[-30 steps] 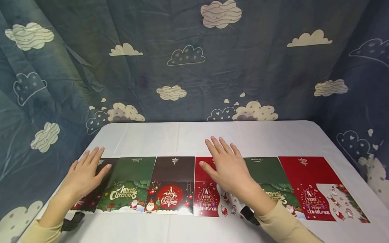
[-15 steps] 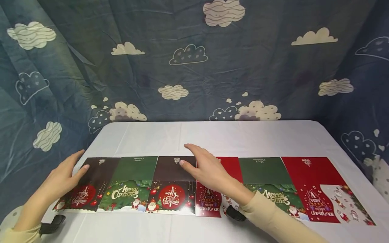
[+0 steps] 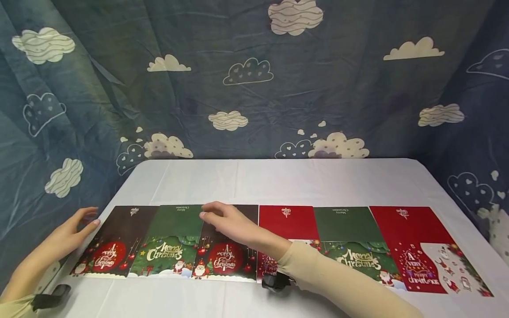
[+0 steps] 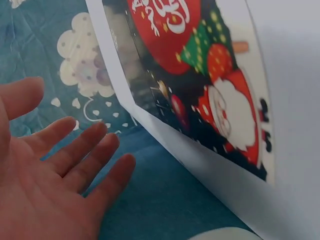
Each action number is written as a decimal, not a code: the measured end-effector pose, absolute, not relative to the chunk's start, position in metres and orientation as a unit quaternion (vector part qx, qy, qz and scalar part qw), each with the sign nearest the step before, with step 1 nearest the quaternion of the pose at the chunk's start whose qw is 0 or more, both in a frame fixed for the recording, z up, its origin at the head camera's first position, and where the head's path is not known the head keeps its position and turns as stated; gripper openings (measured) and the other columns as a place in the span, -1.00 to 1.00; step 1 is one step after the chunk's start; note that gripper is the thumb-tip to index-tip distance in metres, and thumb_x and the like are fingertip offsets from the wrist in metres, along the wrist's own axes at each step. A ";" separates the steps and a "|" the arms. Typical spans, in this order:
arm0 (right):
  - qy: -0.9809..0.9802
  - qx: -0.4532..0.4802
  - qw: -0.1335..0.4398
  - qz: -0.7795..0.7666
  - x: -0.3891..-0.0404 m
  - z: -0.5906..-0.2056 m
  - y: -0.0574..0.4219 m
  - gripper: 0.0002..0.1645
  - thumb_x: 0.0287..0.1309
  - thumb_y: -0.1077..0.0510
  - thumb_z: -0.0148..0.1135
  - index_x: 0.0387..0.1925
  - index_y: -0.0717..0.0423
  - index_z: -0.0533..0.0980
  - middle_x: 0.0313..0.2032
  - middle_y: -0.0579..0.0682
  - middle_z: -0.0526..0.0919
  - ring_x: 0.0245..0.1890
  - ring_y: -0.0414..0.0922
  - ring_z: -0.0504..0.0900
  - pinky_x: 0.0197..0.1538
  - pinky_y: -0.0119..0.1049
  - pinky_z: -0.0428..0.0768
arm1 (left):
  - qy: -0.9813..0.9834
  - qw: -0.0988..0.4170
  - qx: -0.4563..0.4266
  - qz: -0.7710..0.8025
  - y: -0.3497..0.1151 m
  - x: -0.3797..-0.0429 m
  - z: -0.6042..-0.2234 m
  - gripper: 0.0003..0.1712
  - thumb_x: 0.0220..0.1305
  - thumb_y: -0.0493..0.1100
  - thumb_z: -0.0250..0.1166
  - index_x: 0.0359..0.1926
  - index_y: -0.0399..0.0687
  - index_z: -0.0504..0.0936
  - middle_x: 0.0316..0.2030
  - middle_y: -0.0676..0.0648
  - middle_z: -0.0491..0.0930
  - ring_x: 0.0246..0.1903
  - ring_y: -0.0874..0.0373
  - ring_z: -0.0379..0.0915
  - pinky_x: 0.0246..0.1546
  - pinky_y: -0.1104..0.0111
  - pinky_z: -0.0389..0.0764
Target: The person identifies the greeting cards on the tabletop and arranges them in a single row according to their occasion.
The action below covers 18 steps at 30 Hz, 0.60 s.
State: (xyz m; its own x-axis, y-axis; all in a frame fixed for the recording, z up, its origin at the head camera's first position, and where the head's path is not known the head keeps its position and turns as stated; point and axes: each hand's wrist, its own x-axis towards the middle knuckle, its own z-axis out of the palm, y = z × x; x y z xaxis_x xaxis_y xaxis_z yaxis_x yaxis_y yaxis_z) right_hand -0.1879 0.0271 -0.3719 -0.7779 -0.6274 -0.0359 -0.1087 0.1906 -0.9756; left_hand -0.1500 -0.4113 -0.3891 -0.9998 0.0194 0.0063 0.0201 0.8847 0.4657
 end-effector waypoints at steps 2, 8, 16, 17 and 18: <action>0.719 -0.242 0.240 -0.605 -0.188 -0.373 0.018 -0.46 0.43 -0.06 0.05 0.30 0.12 0.40 0.24 0.10 0.48 0.18 0.06 0.52 0.14 -0.10 0.56 | -0.968 -0.008 -0.008 -0.249 -0.415 -0.150 -0.389 -0.31 0.55 0.03 -0.01 0.36 -0.47 0.09 0.16 -0.56 0.27 0.11 -0.47 0.25 -0.05 -0.28 0.41; 0.654 -0.201 0.298 -0.666 -0.187 -0.378 -0.012 -0.49 0.44 -0.01 0.06 0.27 0.19 0.42 0.23 0.14 0.48 0.16 0.11 0.54 0.11 -0.09 0.59 | -0.964 -0.027 0.008 -0.266 -0.424 -0.147 -0.391 -0.35 0.54 0.00 0.00 0.33 -0.48 0.15 0.10 -0.53 0.36 0.01 -0.36 0.38 -0.19 -0.05 0.57; 0.604 -0.182 0.347 -0.694 -0.186 -0.379 -0.046 -0.49 0.44 -0.03 0.05 0.26 0.17 0.43 0.27 0.18 0.43 0.14 0.06 0.55 0.10 -0.07 0.60 | -0.944 -0.065 0.015 -0.324 -0.435 -0.156 -0.390 -0.39 0.56 -0.05 -0.02 0.30 -0.52 0.16 0.07 -0.50 0.41 -0.06 -0.22 0.48 -0.24 0.17 0.63; 0.598 -0.182 0.355 -0.695 -0.186 -0.379 -0.050 -0.48 0.45 -0.03 0.04 0.28 0.18 0.41 0.28 0.18 0.42 0.15 0.06 0.55 0.10 -0.07 0.60 | -0.940 -0.072 0.019 -0.332 -0.437 -0.157 -0.389 -0.39 0.56 -0.05 -0.03 0.30 -0.52 0.17 0.07 -0.49 0.41 -0.06 -0.19 0.49 -0.24 0.19 0.64; 0.591 -0.180 0.362 -0.697 -0.187 -0.380 -0.054 -0.47 0.45 -0.03 0.03 0.29 0.19 0.39 0.28 0.18 0.41 0.15 0.07 0.54 0.11 -0.07 0.59 | -0.936 -0.079 0.023 -0.343 -0.438 -0.158 -0.389 -0.39 0.57 -0.05 -0.05 0.30 -0.53 0.16 0.07 -0.49 0.41 -0.07 -0.16 0.49 -0.25 0.23 0.64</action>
State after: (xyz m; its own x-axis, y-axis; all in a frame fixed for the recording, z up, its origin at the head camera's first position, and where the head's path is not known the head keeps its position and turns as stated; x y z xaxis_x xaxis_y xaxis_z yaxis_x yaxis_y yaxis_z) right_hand -0.1866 -0.0542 -0.3796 -0.6723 -0.7188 -0.1770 0.2920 -0.0377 -0.9557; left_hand -0.1579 -0.4384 -0.3888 -0.9866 0.0112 -0.1629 -0.0966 0.7639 0.6381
